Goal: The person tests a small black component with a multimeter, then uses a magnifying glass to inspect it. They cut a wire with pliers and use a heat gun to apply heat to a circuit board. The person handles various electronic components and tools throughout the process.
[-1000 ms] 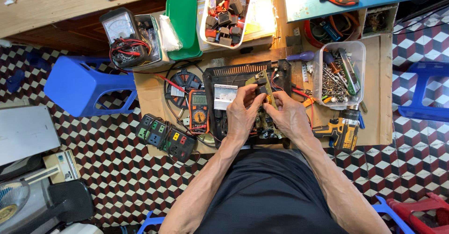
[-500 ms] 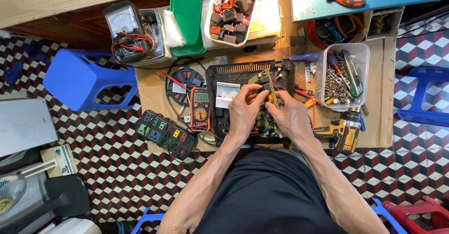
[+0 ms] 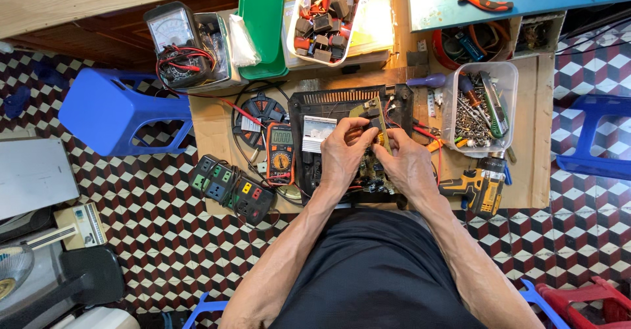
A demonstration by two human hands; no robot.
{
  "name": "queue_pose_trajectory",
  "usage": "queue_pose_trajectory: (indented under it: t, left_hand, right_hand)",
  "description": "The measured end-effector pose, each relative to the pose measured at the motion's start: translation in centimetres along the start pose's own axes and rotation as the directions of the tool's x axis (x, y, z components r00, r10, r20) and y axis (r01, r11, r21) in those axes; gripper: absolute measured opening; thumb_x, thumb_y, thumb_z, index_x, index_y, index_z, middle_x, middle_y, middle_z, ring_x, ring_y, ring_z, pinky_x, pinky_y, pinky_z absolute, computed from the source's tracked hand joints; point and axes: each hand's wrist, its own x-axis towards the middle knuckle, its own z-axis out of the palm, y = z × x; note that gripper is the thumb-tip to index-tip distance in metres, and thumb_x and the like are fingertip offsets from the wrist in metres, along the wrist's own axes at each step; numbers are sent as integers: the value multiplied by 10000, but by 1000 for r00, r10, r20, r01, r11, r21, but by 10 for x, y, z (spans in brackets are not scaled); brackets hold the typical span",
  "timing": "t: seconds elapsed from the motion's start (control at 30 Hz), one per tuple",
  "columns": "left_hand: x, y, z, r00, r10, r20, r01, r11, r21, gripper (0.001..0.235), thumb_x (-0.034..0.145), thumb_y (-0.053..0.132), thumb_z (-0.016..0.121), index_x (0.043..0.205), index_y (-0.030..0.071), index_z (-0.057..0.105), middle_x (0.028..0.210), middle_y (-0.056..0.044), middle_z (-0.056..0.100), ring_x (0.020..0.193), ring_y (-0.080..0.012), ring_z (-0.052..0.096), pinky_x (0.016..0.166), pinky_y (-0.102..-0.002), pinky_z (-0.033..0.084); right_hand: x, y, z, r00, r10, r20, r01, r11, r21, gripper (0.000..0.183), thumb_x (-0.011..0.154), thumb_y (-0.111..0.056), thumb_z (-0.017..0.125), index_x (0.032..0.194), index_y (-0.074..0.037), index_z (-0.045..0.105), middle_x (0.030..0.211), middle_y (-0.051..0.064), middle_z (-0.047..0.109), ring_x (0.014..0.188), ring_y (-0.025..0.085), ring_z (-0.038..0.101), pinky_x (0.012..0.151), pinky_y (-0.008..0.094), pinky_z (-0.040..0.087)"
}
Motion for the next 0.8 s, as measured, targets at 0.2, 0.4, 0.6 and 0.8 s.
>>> queue_pose_trajectory:
  t: [0.2, 0.4, 0.6, 0.8]
  left_hand:
    - [2, -1, 3, 1000, -25, -6, 26, 999, 37, 258, 892, 167, 787, 1102, 44, 702, 994, -87, 788, 931, -150, 773, 786, -270, 642]
    - [2, 1, 6, 995, -97, -3, 96, 991, -88, 301, 861, 152, 805, 1107, 23, 690, 1024, -108, 764, 966, -166, 750, 798, -275, 626]
    - [-10, 2, 14, 995, -104, 0, 101, 965, -240, 385, 853, 93, 796, 1160, -33, 601, 1100, -142, 715, 1033, -171, 712, 915, -281, 606]
    - [-9, 3, 15, 992, -122, -17, 112, 950, -292, 477, 830, 71, 812, 1198, -26, 525, 1153, -152, 653, 1069, -186, 677, 942, -294, 597]
  right_hand:
    - [-2, -3, -3, 999, 43, 10, -43, 999, -21, 312, 914, -239, 726, 1138, -30, 667, 652, 68, 579, 567, 140, 535, 532, 325, 443]
    - [-9, -2, 1, 999, -5, -52, 6, 1000, 22, 287, 936, -203, 719, 1164, -34, 676, 673, 43, 583, 580, 120, 518, 553, 295, 452]
    - [-15, 10, 5, 972, -143, -188, 154, 987, 43, 286, 916, -117, 733, 1176, -17, 666, 887, 46, 616, 690, 109, 562, 638, 271, 486]
    - [-14, 16, 7, 992, -22, -123, 45, 982, 181, 256, 924, -138, 737, 1134, -22, 646, 879, 19, 669, 709, 72, 579, 639, 251, 487]
